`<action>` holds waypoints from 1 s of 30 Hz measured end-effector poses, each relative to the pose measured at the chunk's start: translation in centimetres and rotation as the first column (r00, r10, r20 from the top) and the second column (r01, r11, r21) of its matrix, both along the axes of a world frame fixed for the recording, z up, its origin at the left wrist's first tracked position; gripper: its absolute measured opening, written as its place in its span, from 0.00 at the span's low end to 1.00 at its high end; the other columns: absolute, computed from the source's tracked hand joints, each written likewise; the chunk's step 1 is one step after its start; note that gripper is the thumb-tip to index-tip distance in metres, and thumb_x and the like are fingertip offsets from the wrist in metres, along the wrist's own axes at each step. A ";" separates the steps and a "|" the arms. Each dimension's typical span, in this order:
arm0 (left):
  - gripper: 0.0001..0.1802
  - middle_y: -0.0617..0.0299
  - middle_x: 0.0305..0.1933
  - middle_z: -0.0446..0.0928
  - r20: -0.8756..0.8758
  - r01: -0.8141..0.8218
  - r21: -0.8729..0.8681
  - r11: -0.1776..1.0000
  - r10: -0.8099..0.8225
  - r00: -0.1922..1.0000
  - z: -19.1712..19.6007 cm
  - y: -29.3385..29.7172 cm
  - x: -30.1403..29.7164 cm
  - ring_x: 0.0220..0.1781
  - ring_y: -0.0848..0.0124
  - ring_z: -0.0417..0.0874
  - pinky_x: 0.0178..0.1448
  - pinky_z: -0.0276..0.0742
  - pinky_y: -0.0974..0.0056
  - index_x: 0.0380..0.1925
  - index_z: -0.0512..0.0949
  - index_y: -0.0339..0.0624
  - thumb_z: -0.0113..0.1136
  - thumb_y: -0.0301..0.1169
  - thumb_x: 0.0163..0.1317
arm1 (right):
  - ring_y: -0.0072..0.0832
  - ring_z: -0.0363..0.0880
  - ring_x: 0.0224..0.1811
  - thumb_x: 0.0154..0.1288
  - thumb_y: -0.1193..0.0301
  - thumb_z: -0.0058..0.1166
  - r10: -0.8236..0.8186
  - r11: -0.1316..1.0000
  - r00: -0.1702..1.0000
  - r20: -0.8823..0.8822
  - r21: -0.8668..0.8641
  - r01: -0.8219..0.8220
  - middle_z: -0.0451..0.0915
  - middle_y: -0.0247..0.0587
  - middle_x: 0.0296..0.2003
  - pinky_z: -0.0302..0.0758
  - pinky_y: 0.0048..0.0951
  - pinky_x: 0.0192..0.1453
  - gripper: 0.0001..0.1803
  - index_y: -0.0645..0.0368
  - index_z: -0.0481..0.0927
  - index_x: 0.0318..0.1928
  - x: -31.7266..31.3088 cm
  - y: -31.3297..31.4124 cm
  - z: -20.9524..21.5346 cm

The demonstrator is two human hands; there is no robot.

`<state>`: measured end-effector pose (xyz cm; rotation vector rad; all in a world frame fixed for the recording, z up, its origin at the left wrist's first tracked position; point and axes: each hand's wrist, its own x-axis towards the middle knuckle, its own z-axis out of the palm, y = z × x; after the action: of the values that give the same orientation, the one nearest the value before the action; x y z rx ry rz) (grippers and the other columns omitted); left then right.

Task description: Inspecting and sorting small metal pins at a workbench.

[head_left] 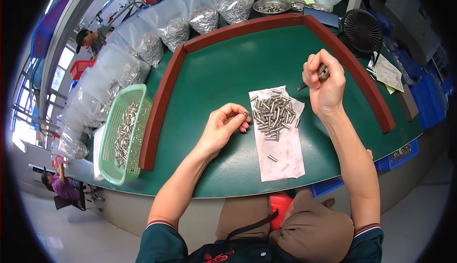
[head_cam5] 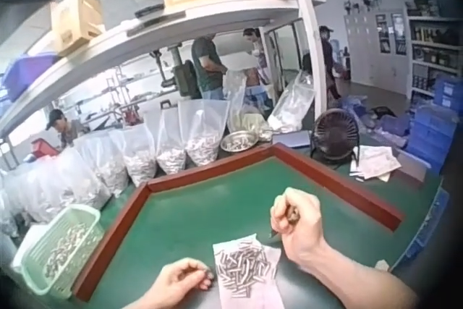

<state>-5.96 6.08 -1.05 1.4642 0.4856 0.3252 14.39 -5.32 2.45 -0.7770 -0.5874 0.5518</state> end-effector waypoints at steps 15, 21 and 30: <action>0.05 0.60 0.28 0.72 -0.002 0.074 0.778 0.623 -0.115 0.993 1.0 -4.1 -0.4 0.26 0.70 0.73 0.28 0.69 0.68 0.26 0.76 0.36 0.60 0.21 0.48 | 0.18 0.42 0.11 0.67 0.62 0.29 0.280 0.960 0.908 -0.312 0.076 -0.270 0.50 0.27 0.07 0.44 0.24 0.16 0.25 0.50 0.51 0.11 -7.0 -3.8 0.6; 0.05 0.60 0.24 0.71 -0.047 0.091 0.819 0.567 -0.093 0.995 0.2 -5.2 -0.3 0.25 0.66 0.73 0.27 0.69 0.65 0.24 0.76 0.37 0.62 0.22 0.45 | 0.16 0.44 0.11 0.69 0.61 0.28 0.149 0.986 0.962 -0.230 -0.033 -0.161 0.52 0.29 0.08 0.45 0.21 0.15 0.25 0.51 0.52 0.12 -8.8 -3.7 -1.3; 0.06 0.59 0.24 0.71 -0.047 0.077 0.848 0.525 -0.071 0.996 0.0 -5.5 -0.4 0.26 0.63 0.73 0.29 0.69 0.63 0.23 0.76 0.36 0.62 0.20 0.43 | 0.15 0.44 0.10 0.70 0.58 0.29 0.087 0.990 0.954 -0.286 -0.082 -0.115 0.52 0.28 0.08 0.44 0.20 0.13 0.26 0.51 0.52 0.12 -9.1 -3.3 -1.8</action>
<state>-6.34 0.55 -1.02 2.4594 0.2497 0.5354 5.25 -8.63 0.61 -0.7467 -0.3388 0.7767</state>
